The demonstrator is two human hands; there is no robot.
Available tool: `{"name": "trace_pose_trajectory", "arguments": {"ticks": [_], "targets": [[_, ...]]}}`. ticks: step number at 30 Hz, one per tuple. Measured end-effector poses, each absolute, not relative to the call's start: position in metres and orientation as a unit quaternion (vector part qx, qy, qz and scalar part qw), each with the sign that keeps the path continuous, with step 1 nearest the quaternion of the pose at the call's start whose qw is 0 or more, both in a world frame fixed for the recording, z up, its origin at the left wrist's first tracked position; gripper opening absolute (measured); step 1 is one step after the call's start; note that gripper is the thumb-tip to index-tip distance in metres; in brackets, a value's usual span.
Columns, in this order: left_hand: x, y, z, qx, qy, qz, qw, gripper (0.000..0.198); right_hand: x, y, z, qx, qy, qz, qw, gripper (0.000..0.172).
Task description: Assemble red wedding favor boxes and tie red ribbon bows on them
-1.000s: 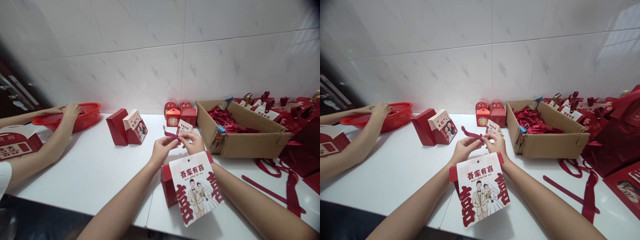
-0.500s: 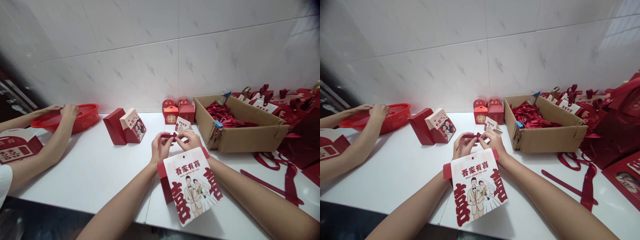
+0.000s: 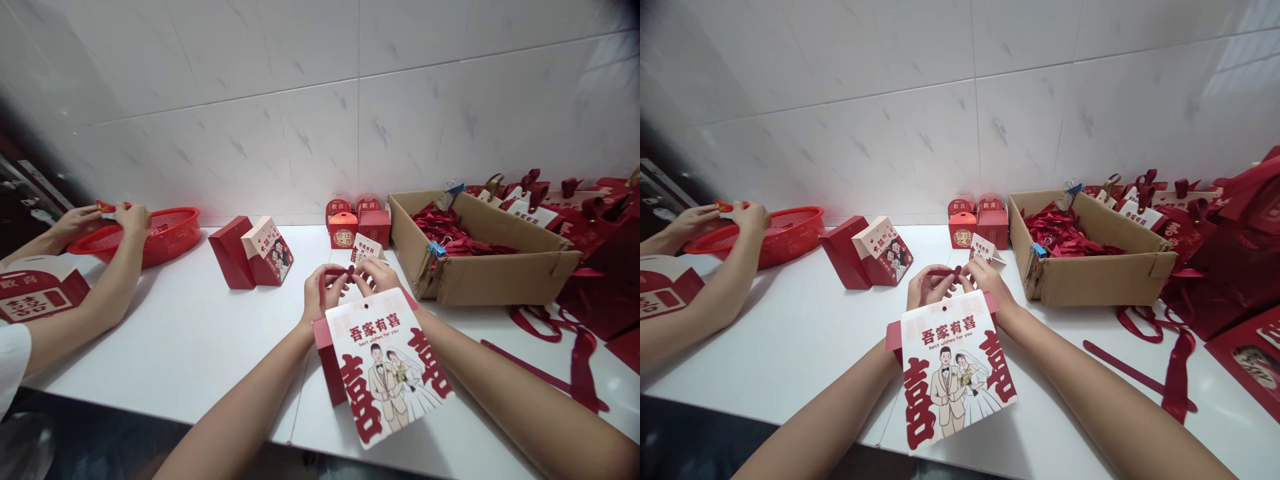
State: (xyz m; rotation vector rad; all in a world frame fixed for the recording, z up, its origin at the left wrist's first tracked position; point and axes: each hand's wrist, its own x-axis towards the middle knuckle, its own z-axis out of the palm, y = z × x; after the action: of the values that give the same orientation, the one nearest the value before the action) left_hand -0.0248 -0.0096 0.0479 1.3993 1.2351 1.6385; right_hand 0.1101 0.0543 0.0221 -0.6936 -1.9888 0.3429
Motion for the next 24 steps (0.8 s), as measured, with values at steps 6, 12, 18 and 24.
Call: {"name": "trace_pose_trajectory", "arguments": {"ticks": [6,12,18,24], "targets": [[-0.023,-0.009,0.051,0.503,0.47,0.611,0.391,0.026,0.111,0.053,0.021,-0.282,-0.799,0.105,0.52,0.011],[-0.022,-0.004,0.048,0.482,0.448,0.659,0.365,0.02,0.108,0.053,0.019,-0.243,-0.795,0.064,0.552,0.008],[-0.025,-0.006,0.044,0.577,0.468,0.623,0.246,0.01,0.107,0.056,0.02,-0.229,-0.796,0.053,0.558,0.009],[-0.025,-0.005,0.038,0.566,0.469,0.641,0.221,0.019,0.105,0.054,0.021,-0.227,-0.8,0.07,0.551,0.008]]}}
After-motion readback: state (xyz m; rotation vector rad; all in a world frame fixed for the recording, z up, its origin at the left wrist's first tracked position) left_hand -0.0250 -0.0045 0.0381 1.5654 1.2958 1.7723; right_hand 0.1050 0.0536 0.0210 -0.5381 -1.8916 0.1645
